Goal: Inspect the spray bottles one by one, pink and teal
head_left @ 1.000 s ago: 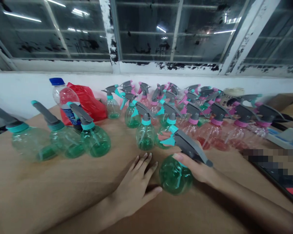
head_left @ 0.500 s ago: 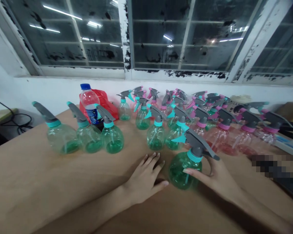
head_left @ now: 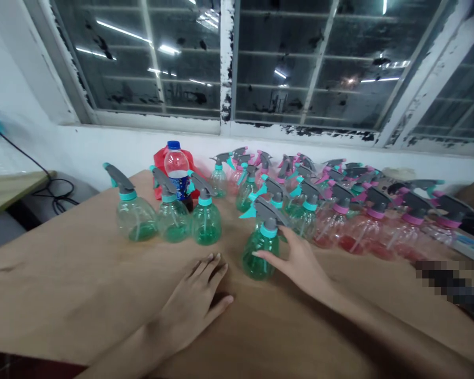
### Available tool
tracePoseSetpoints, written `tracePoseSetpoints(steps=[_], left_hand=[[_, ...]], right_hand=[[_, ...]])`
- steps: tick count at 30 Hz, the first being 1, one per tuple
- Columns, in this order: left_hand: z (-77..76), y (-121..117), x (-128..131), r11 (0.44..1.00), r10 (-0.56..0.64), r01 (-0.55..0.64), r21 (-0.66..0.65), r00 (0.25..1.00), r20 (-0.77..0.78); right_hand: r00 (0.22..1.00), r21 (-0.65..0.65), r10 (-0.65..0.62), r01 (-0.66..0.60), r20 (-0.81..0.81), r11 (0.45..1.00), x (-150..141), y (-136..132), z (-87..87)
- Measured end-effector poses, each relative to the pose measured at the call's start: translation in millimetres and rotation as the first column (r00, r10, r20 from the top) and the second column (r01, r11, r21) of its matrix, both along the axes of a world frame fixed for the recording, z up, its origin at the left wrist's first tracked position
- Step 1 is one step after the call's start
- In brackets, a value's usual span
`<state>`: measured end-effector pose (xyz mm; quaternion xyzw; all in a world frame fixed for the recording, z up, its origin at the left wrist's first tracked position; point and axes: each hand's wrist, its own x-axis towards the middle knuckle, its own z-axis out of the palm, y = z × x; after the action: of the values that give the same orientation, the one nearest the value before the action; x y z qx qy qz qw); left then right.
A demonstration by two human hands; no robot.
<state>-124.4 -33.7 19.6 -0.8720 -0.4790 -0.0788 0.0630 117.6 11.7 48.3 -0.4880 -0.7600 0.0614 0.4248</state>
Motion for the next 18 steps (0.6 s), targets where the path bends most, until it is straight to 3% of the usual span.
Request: tracePoseSetpoints(steps=[8, 13, 18], left_hand=[[3.0, -8, -16, 0.999, 0.038, -0.037, -0.028, 0.999, 0.032], [8.5, -5, -14, 0.998, 0.029, -0.024, -0.061, 0.996, 0.080], [6.4, 0, -12, 0.998, 0.058, -0.054, -0.036, 0.991, 0.120]], right_hand=[[0.999, 0.055, 0.011, -0.009, -0.042, 0.998, -55, 51, -1.3], [1.000, 0.057, -0.017, 0.018, -0.013, 0.998, -62, 66, -0.8], [1.000, 0.056, -0.020, 0.019, 0.019, 0.998, -61, 61, 2.4]])
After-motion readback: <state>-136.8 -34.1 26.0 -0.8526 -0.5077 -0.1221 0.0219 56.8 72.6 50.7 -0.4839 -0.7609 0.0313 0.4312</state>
